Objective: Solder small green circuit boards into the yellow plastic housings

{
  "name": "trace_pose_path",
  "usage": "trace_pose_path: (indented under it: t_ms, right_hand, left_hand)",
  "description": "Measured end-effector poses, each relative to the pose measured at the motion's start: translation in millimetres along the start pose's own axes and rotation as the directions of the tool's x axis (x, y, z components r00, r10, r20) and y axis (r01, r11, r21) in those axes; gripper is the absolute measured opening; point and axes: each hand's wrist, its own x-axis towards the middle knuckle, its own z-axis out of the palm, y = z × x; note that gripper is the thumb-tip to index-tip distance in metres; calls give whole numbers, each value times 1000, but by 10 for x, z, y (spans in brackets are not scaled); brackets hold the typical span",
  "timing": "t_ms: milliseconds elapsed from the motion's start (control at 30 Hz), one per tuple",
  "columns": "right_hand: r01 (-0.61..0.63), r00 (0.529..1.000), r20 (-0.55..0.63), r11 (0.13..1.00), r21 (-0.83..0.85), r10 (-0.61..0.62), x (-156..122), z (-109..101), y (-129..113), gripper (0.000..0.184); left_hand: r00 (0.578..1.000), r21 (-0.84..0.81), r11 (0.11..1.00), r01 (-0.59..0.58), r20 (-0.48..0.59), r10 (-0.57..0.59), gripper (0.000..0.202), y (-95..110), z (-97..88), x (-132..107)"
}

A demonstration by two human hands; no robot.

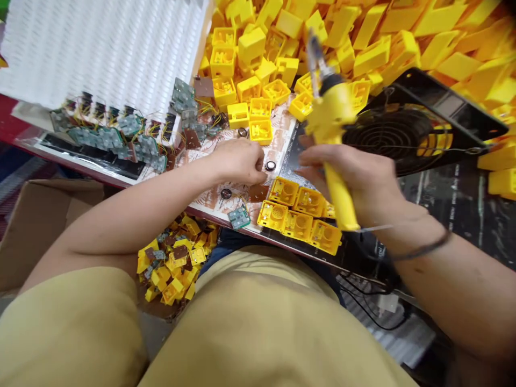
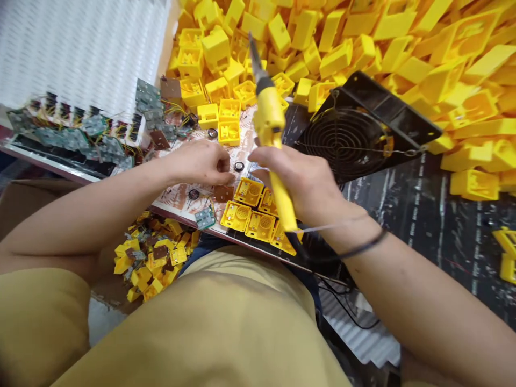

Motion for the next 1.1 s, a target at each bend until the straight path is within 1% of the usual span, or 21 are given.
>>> trace_pose_path:
  t_ms: [67, 133, 267, 400, 467, 533, 633, 667, 733, 833, 933, 1033, 1100]
  right_hand:
    - [53, 998, 31, 999, 2, -53, 140, 139, 86, 19]
    - [72, 993, 90, 997, 4, -72, 230, 241, 160, 22]
    - [92, 977, 191, 995, 34, -97, 321, 348, 250, 29]
    - [121, 970, 207, 991, 50, -129, 345, 371, 276, 28]
    - [124, 968, 214, 991, 52, -133, 332, 359, 291, 30]
    - [128, 963, 233, 990, 54, -137, 311, 340, 314, 33]
    - [128, 957, 260, 992, 18, -128, 282, 319, 354, 37]
    - [132, 955, 267, 991, -5, -126, 277, 315, 365, 37]
    - [147, 952, 277, 988, -36, -132, 274, 305, 375, 37]
    - [185, 949, 260, 983, -14, -175, 279, 281, 365, 36]
    - [196, 963, 183, 980, 30, -199, 278, 260, 335, 31]
    - [132, 987, 92, 991, 2, -132, 274, 285, 299, 28]
    - [87, 994, 67, 996, -25, -85, 279, 327, 277, 27]
  left_hand:
    - [999, -43, 999, -32, 21, 33, 19, 8, 4, 25]
    - [998, -104, 993, -48, 29, 52, 17, -12, 24, 35]
    - [997, -226, 971, -81, -10, 81, 15, -79, 100, 6]
    - [991, -337, 934, -121, -96, 93, 16, -120, 189, -23]
    - [985, -422, 896, -135, -151, 77, 19, -130, 233, -18]
    - [978, -507, 844, -174, -188, 89, 21, -137, 268, -1]
    - [969, -574, 781, -245, -180, 171, 19, -140, 290, 34]
    - [967, -579, 774, -255, -173, 189, 20, -139, 291, 43]
    - [968, -571, 783, -248, -170, 183, 21, -131, 287, 49]
    - [973, -527, 823, -213, -193, 128, 19, -112, 282, 22]
    - [963, -485, 850, -205, -256, 86, 12, -97, 293, -22]
    - [958, -523, 831, -189, -283, 40, 11, -94, 330, -36]
    - [959, -571, 803, -171, -283, 3, 12, -95, 360, -22]
